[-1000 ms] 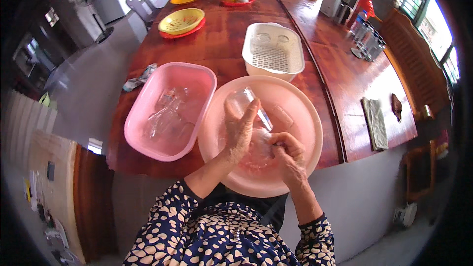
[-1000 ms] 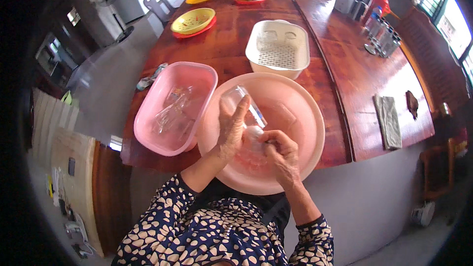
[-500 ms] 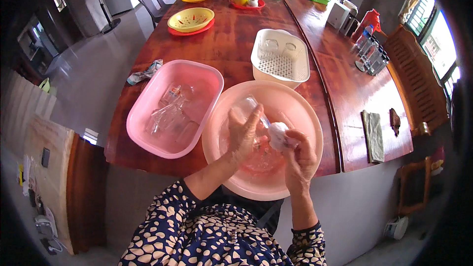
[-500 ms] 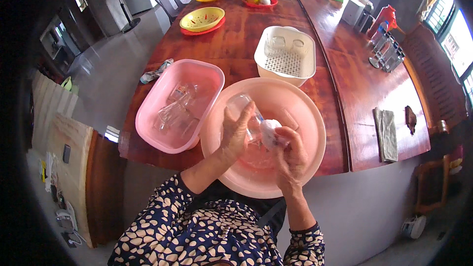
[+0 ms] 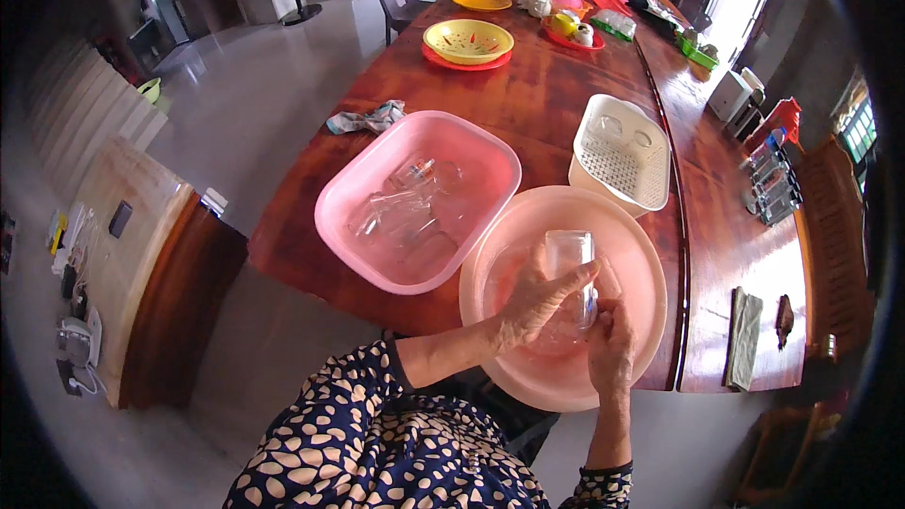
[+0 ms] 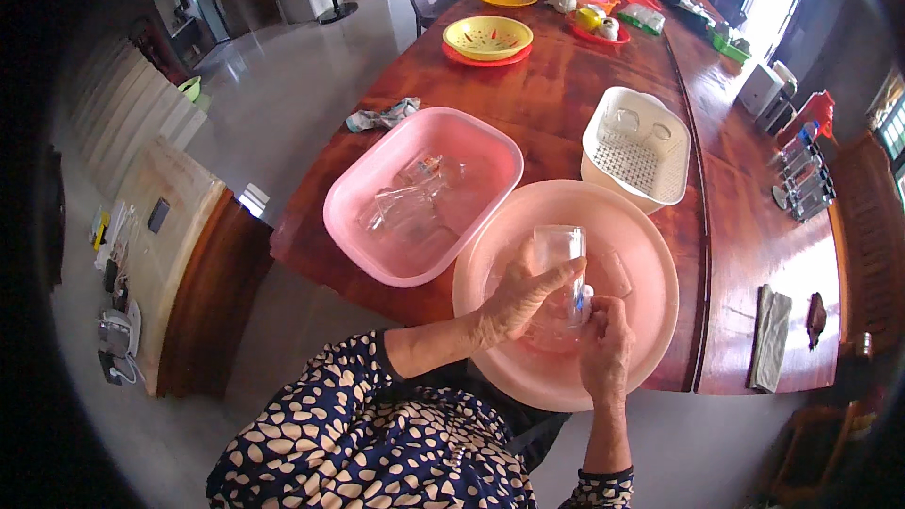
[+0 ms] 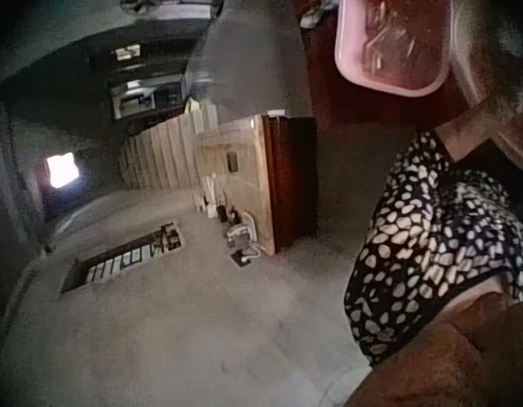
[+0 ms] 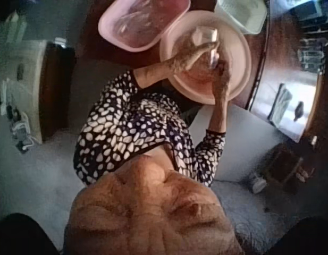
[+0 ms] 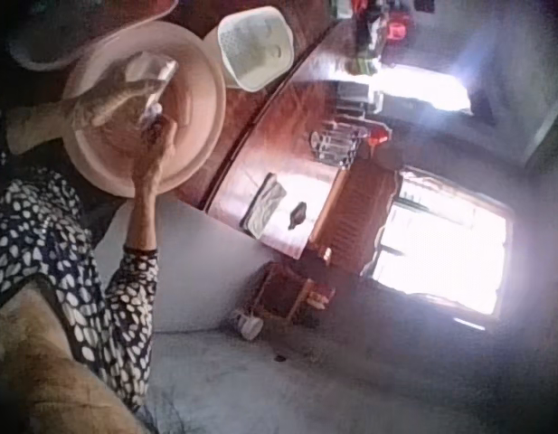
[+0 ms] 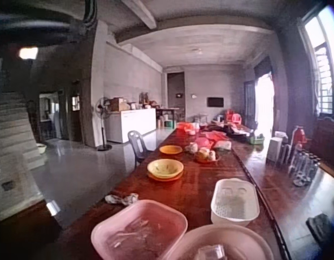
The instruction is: The person washes multiple clear drinking glasses one by one in a pink basin filled with water. They scrub the interior and exterior of each glass with a cloth, rinse it, and place it into a pink rectangular container. The person then moves the container of washed glasses to a white drying rack.
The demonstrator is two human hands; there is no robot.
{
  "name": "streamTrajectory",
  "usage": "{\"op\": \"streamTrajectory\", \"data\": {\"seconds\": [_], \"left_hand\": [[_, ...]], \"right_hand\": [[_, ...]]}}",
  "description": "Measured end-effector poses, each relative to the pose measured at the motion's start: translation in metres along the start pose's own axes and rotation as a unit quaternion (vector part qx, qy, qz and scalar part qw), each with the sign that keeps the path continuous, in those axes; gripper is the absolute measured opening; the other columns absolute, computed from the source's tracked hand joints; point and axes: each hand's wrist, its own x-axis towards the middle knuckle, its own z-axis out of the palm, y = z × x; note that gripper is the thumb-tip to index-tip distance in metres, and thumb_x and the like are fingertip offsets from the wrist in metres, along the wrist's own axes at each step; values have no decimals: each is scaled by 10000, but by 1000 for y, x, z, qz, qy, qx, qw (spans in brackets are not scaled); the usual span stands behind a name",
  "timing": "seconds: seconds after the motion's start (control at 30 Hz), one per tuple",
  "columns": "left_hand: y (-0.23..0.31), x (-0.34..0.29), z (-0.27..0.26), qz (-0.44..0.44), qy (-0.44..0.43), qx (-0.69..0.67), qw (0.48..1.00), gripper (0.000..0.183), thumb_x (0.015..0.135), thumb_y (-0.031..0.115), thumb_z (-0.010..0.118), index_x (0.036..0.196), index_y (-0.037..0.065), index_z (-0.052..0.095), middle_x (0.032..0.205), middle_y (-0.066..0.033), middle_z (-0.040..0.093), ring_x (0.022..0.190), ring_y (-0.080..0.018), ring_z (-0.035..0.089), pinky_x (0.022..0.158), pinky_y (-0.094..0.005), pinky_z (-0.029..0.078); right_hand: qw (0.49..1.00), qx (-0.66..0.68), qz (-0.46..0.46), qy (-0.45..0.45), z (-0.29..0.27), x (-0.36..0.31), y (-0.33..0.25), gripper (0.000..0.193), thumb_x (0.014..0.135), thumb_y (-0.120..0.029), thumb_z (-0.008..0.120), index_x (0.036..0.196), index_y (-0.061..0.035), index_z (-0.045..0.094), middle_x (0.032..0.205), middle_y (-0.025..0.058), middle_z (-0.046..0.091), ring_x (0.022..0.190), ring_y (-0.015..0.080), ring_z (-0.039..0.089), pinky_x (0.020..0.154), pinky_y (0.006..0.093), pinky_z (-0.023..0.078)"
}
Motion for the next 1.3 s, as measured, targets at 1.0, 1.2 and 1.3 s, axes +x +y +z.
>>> {"op": "streamTrajectory", "data": {"seconds": [1.0, 1.2, 1.3], "left_hand": [[133, 115, -210, 0, 112, 819, 563, 785, 681, 392, 664, 1348, 92, 377, 1248, -214, 519, 1165, -371, 493, 975, -486, 385], [125, 119, -223, 43, 109, 825, 553, 696, 679, 362, 647, 1266, 76, 407, 1198, -216, 546, 1139, -392, 502, 960, -512, 383], [122, 111, -211, 68, 112, 836, 533, 635, 690, 341, 667, 1209, 59, 435, 1106, -227, 581, 1081, -392, 527, 915, -510, 402]], "right_hand": [[982, -129, -49, -133, 11, -5, 11, 153, 774, -8, 545, 920, -23, 588, 907, 178, 617, 871, 375, 574, 765, 434, 477], [977, -142, -79, -140, 9, -4, 8, 143, 778, -28, 549, 918, -14, 576, 913, 178, 612, 873, 377, 569, 764, 443, 474], [973, -152, -64, -161, 5, -5, 5, 168, 786, -42, 552, 951, -17, 569, 939, 178, 603, 910, 374, 557, 780, 442, 469]]}}
